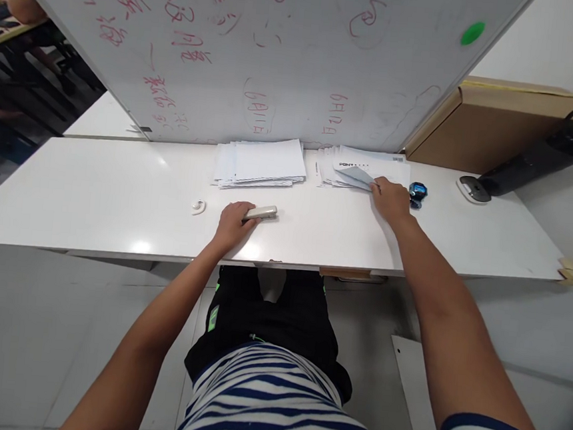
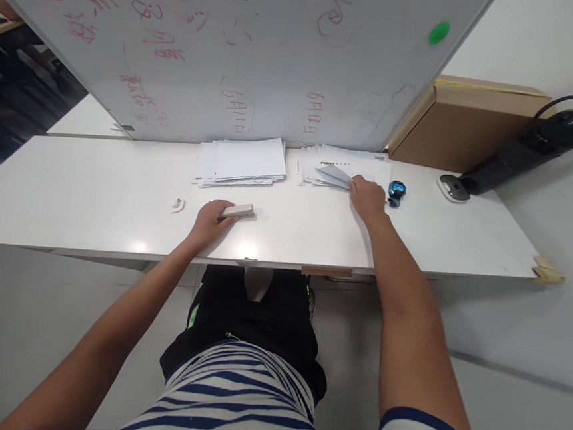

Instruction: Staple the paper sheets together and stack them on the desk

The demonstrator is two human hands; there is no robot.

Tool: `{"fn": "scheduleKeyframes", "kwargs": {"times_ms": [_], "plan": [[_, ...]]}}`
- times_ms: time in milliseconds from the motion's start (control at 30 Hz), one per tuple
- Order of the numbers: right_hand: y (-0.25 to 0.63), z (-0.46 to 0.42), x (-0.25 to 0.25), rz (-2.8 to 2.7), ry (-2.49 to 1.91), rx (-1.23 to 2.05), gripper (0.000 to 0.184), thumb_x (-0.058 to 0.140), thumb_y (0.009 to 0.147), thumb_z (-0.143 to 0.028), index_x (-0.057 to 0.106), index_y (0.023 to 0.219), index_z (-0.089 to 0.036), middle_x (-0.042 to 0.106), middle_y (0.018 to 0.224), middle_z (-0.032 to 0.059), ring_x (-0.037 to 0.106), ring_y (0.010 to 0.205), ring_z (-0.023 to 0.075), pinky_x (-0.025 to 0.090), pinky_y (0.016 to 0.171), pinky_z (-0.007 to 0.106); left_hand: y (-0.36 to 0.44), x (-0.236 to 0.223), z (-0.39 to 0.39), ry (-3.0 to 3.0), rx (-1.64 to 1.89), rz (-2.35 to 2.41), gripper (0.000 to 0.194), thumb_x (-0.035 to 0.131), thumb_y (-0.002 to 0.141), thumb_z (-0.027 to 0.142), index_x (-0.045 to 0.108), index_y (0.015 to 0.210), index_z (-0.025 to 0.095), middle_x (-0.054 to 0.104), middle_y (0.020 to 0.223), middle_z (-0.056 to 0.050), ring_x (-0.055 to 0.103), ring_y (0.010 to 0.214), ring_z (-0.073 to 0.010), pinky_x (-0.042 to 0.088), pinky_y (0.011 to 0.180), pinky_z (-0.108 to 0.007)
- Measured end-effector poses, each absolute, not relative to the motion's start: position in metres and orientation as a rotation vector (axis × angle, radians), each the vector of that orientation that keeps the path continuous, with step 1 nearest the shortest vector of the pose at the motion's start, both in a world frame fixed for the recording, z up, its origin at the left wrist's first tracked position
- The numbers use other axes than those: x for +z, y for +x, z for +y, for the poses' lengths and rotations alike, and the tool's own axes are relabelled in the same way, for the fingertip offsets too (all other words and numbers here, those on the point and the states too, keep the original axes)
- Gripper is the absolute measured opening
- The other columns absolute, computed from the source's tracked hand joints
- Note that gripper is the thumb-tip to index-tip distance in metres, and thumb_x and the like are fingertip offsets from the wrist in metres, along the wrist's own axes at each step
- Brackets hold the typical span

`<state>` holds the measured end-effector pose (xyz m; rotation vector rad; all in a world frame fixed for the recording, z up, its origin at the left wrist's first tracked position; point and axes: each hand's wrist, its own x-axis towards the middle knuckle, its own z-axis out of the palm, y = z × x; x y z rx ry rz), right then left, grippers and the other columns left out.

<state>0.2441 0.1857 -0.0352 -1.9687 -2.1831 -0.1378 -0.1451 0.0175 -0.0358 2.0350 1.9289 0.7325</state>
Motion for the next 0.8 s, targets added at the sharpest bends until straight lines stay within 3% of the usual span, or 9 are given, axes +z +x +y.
{"fn": "scheduleKeyframes", "kwargs": {"times_ms": [233,400,467,567,700,800], "plan": [[0.234,0.167,-0.007,-2.014,-1.862,-0.231,0.048,0.026,0.097,-0.038,0.060,0.115,-0.010,0.069,0.086,0.0183,0.065,0.081,0.0302,0.045,0.068,0.041,-0.147,-0.033,0.018,2.004,0.781,1.889,0.032,0.056,0.084,0.038,0.059,0.111,0.020,0.063,0.111,-0.009,0.055,0.106,-0.0279,0.040,0.094,-0.044],[0.208,0.100,0.005,-2.034,-1.533,-0.228,0.045,0.025,0.097,-0.037,0.055,0.129,-0.026,0.067,0.114,0.0084,0.063,0.106,0.0267,0.050,0.088,0.044,-0.134,-0.024,-0.005,2.027,1.265,1.715,0.044,0.062,0.082,0.048,0.056,0.117,0.022,0.056,0.126,-0.012,0.042,0.127,-0.0291,0.032,0.107,-0.050],[0.190,0.060,-0.001,-2.080,-1.285,-0.195,0.040,0.035,0.096,-0.029,0.053,0.131,-0.026,0.063,0.125,0.0030,0.057,0.118,0.0237,0.049,0.097,0.042,-0.114,-0.017,-0.022,1.901,1.400,1.506,0.041,0.053,0.086,0.054,0.060,0.111,0.022,0.061,0.119,-0.011,0.048,0.122,-0.0274,0.033,0.106,-0.050],[0.165,0.002,-0.022,-2.208,-1.084,-0.120,0.044,0.042,0.093,-0.019,0.049,0.134,-0.035,0.057,0.131,-0.0029,0.046,0.129,0.0190,0.046,0.103,0.041,-0.076,-0.005,-0.043,1.354,1.340,1.217,0.062,0.029,0.091,0.065,0.054,0.125,0.020,0.062,0.120,-0.013,0.058,0.112,-0.0274,0.046,0.094,-0.046],[0.159,-0.035,-0.043,-2.423,-0.937,0.034,0.048,0.047,0.091,-0.028,0.041,0.135,-0.046,0.052,0.135,-0.0105,0.045,0.129,0.0165,0.040,0.108,0.045,-0.048,0.004,-0.045,0.985,1.121,1.140,0.057,0.049,0.086,0.058,0.057,0.123,0.016,0.067,0.112,-0.014,0.061,0.105,-0.0295,0.047,0.089,-0.044],[0.174,-0.011,-0.038,-2.486,-0.970,0.007,0.046,0.046,0.090,-0.043,0.041,0.136,-0.042,0.056,0.132,-0.0082,0.053,0.123,0.0170,0.037,0.109,0.044,-0.046,-0.001,-0.032,1.044,1.073,1.291,0.049,0.057,0.083,0.053,0.063,0.113,0.015,0.068,0.112,-0.012,0.061,0.103,-0.0304,0.047,0.088,-0.043]]}}
